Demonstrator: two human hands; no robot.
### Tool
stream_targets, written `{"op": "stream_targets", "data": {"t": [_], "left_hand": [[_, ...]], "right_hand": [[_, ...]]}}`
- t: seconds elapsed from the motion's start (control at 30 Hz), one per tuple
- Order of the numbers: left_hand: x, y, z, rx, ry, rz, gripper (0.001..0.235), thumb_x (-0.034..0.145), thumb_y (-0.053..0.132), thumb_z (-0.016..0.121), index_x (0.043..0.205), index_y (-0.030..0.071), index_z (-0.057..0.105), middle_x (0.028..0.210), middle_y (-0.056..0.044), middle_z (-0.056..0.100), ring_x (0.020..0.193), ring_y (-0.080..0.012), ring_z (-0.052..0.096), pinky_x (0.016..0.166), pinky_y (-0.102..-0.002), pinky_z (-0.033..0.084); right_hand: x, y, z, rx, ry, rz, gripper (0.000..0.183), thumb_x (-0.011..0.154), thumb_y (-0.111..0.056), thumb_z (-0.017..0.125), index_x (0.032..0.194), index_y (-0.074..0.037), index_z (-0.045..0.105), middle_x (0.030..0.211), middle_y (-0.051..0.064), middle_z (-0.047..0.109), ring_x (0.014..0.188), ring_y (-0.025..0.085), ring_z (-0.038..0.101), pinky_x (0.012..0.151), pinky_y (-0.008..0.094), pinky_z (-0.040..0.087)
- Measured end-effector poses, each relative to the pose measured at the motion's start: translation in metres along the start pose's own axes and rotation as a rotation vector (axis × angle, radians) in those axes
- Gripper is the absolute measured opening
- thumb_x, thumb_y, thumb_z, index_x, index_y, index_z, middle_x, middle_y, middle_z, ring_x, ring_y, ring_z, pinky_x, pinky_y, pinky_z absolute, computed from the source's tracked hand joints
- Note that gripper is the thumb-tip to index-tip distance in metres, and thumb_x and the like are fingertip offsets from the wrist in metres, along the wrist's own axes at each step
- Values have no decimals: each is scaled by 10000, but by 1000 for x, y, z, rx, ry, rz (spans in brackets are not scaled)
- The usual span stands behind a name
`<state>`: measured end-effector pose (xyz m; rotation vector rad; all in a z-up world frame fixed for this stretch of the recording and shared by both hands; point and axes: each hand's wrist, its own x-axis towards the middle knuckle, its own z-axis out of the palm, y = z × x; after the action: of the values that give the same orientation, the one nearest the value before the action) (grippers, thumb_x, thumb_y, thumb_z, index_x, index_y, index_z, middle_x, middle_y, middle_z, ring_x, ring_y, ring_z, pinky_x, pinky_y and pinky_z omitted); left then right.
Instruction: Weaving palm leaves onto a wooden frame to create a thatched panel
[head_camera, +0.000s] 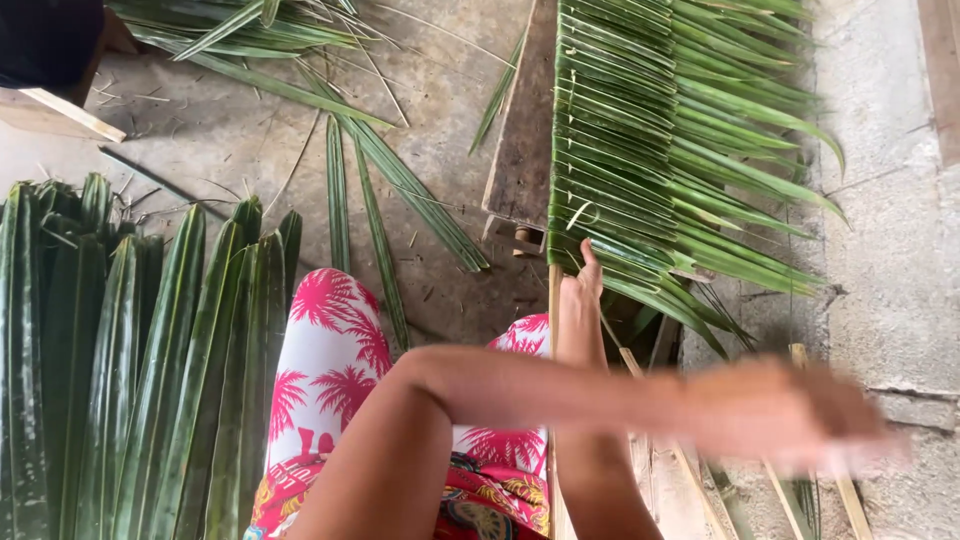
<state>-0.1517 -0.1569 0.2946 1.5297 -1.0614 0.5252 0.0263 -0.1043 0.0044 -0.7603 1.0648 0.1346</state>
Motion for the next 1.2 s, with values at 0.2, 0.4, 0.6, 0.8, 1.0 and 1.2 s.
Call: {"op": "stream_targets", "data": {"t": [0.2,0.4,0.6,0.8,1.0,1.2], "left_hand": [[17,-180,-152,189,-78,-498,273,846,246,484,765,44,649,611,-60,583,528,-196,632,510,-358,647],[-80,-310,-176,460,81,-603,112,866,172,680,791,144,759,849,-127,739,775,-401,757,701,-497,623],[-127,-362,-172,557,-70,-983,107,846,185,733,895,92,710,868,-137,742,869,-353,763,752,-491,610],[-166,-399,-159,637,-197,-1100,265,879,232,750,1036,37,664,970,-150,729,950,-341,756,789,-455,625],[-156,-236,-161,528,154,-625,286,887,-93,530,1112,-6,686,976,-205,680,930,-416,722,824,-479,601],[-181,-173,-107,359,146,-260,240,959,-21,516,1187,-14,589,1076,-238,640,1089,-442,649,967,-508,550]], "right_hand": [[-11,23,-11,74,-295,-76,505,726,-232,954,1078,0,676,1097,227,703,968,391,723,907,548,609],[-54,32,5,109,-199,-159,469,713,-167,965,1054,23,705,1037,188,750,960,344,744,905,487,614],[-42,27,-2,62,-178,-141,634,702,-253,984,1205,-14,680,1205,190,710,1149,354,681,1035,496,537],[-98,19,20,-18,-76,-131,1019,637,-314,1013,1470,-32,499,1514,213,471,1443,381,411,1238,515,270],[-29,30,-19,79,-173,-136,573,724,-185,966,1161,35,670,1124,197,706,1079,357,681,984,492,525],[-28,18,-49,-220,-238,-193,502,808,-300,826,1193,-55,615,1097,104,712,1003,249,696,952,406,422]]}}
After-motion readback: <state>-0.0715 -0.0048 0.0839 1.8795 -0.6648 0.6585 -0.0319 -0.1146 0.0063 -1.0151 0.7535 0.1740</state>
